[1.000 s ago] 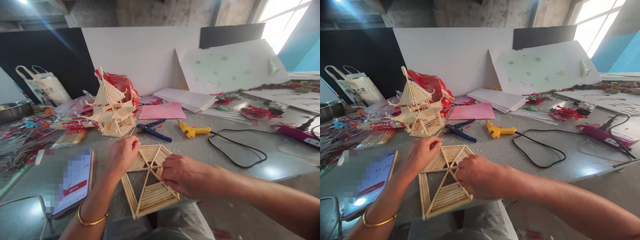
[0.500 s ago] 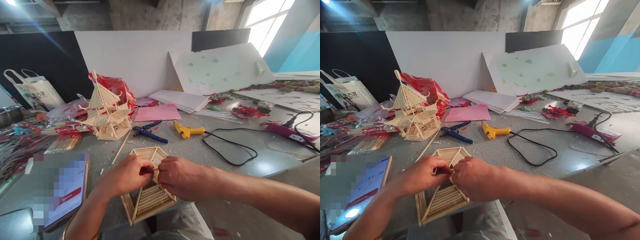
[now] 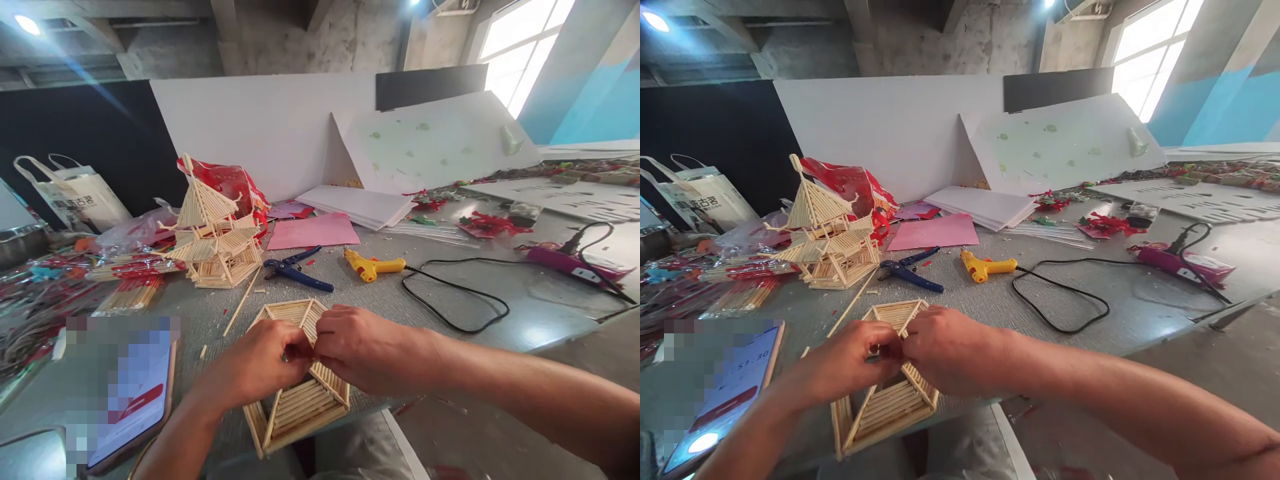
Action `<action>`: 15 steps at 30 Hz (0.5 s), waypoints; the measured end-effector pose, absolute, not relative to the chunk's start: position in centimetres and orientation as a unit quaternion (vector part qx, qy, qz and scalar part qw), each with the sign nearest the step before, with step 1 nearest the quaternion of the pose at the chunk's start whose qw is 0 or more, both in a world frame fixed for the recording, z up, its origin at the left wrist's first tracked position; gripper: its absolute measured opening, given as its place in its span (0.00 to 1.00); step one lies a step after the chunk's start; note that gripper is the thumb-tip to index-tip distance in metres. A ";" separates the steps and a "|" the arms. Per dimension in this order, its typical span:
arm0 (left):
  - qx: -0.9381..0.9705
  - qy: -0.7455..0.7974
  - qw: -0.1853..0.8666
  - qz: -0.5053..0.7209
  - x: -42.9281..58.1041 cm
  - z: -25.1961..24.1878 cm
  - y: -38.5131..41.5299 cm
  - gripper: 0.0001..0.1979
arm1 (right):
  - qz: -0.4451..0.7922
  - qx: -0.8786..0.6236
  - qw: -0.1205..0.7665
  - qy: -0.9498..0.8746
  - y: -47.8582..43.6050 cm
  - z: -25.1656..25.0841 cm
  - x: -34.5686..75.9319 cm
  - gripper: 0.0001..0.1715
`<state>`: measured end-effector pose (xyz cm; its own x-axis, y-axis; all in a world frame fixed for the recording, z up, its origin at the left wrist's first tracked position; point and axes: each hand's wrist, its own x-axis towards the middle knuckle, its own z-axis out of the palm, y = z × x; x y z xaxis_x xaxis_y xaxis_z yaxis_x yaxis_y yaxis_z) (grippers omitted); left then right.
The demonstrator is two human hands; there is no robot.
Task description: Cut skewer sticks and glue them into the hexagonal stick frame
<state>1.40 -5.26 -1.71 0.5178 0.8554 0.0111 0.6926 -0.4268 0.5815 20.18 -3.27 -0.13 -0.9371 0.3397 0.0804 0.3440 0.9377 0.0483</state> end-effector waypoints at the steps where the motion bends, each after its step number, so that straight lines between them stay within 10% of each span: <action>1: 0.827 0.469 0.270 0.155 1.4 -1.8 -5.2 0.07 | -0.033 -0.176 0.035 -0.983 -3.3 0.0 20.2 0.11; 15: 0.746 0.504 0.367 0.234 0.1 -1.7 -3.6 0.07 | -0.020 -0.166 0.116 -0.979 -0.9 1.1 19.1 0.09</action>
